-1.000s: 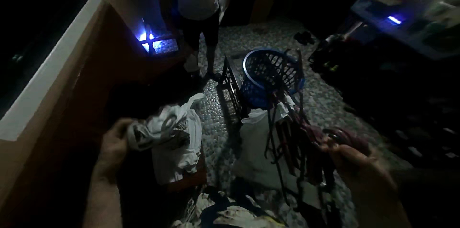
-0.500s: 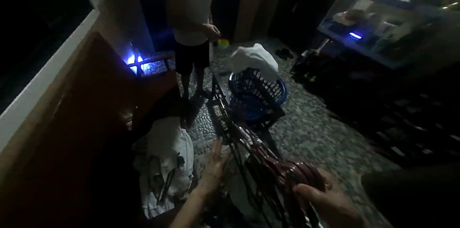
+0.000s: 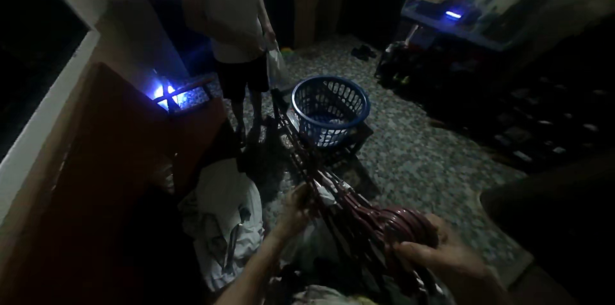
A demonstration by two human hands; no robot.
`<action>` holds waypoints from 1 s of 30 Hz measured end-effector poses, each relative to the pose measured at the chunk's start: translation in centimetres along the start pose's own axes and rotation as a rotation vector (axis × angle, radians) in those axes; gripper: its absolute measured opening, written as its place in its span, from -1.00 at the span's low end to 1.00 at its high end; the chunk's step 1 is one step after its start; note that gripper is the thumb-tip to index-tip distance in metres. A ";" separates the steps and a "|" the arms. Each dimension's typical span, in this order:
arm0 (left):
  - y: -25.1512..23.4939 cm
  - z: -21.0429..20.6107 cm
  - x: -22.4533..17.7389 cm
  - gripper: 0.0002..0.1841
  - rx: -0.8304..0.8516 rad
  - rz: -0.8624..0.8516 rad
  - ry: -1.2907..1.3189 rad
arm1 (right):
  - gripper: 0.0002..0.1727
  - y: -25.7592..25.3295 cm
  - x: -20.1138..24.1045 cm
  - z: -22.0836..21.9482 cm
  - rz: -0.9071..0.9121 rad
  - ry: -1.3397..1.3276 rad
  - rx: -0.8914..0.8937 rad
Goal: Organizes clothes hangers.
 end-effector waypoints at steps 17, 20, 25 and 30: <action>-4.3 6.6 -0.9 -0.79 0.171 0.037 0.643 | -0.85 -0.7 -2.0 -3.9 -0.058 0.099 0.370; -6.0 17.0 5.8 -0.68 -0.693 0.367 0.710 | -0.82 -1.0 -1.5 -3.0 0.029 0.173 0.302; -2.4 20.0 12.4 -0.58 -0.876 0.545 0.576 | -0.65 -1.6 0.2 -1.4 0.066 0.181 0.134; -0.4 9.2 10.8 -0.63 -0.320 0.641 0.388 | -0.64 -2.6 -0.4 -1.1 -0.036 0.058 -0.039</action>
Point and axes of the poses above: each hand's wrist, its own y-axis away from the middle knuckle, its own z-axis out of the back of the hand, x = y × z, the point moved 9 cm from there along -y, towards the middle knuckle, and after that the axes turned 10 degrees about -x, right-handed, at the moved point
